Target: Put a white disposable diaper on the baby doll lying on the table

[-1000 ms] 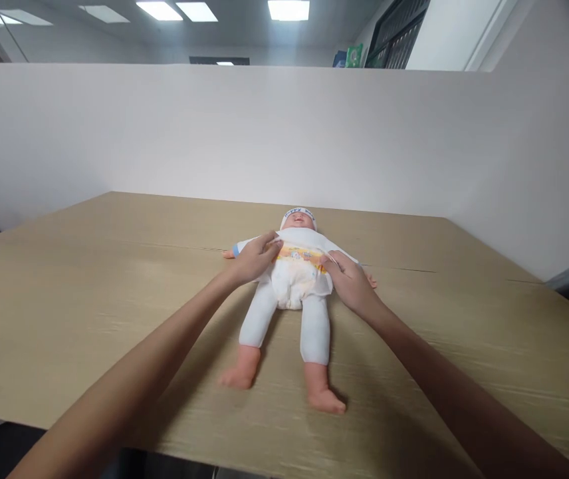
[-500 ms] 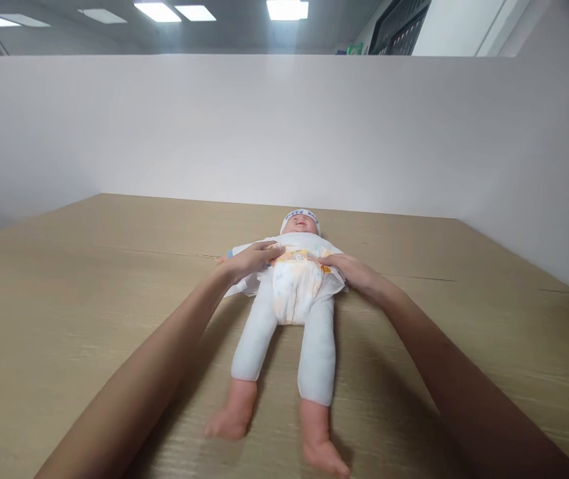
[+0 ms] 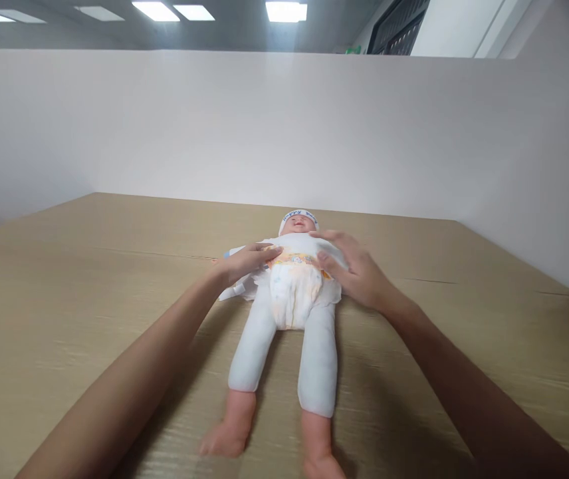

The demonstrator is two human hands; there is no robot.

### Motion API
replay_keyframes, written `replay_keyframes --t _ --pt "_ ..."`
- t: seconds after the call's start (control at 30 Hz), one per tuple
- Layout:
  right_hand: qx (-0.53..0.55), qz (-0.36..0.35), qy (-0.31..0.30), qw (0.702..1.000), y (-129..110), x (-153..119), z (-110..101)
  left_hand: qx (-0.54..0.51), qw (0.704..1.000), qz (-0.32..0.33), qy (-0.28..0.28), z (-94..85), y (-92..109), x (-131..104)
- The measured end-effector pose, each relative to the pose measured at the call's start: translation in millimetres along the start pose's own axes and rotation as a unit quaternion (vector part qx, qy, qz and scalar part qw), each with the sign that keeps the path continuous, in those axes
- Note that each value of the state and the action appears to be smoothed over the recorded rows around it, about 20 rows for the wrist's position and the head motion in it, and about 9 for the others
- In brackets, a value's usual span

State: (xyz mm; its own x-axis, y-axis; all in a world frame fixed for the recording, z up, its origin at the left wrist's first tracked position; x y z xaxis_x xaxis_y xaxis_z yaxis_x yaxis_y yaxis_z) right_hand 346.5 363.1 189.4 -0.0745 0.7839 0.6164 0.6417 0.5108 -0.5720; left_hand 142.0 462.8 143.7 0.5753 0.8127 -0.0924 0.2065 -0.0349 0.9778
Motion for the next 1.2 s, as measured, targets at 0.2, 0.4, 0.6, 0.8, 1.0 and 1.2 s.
replay_keyframes --t 0.2,0.4,0.6,0.8,1.0,1.2 --pt "0.077 -0.007 -0.074 0.994 9 -22 53 -0.068 0.997 -0.022 -0.025 -0.6 -15 3" --pt "0.087 -0.014 -0.06 0.994 1 -37 52 -0.126 0.988 -0.063 -0.064 6.8 -24 -12" --pt "0.068 -0.005 -0.074 0.995 -20 -60 39 0.005 0.997 -0.058 -0.048 -1.4 -8 -33" --pt "-0.043 0.085 0.053 0.994 5 -90 -11 0.207 0.964 0.065 0.154 -8.3 42 -47" --pt "-0.159 0.178 0.062 0.969 47 -117 -14 0.368 0.872 0.317 0.061 92.6 90 -67" --pt "-0.267 0.165 0.065 0.947 57 -118 -4 0.445 0.846 0.29 0.05 113.6 68 -55"
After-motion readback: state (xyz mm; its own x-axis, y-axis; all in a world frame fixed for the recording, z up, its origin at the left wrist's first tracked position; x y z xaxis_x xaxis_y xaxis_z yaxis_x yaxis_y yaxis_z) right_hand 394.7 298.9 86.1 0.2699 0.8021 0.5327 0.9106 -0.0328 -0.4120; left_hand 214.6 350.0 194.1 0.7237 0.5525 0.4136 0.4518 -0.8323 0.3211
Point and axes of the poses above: each hand's wrist, its own x-axis towards the middle knuckle, its own z-axis out of the palm, y = z × x, the point moved 7 cm from there along x, towards the middle knuckle, and after that the axes turned 6 degrees about y, right-handed, at the moved point
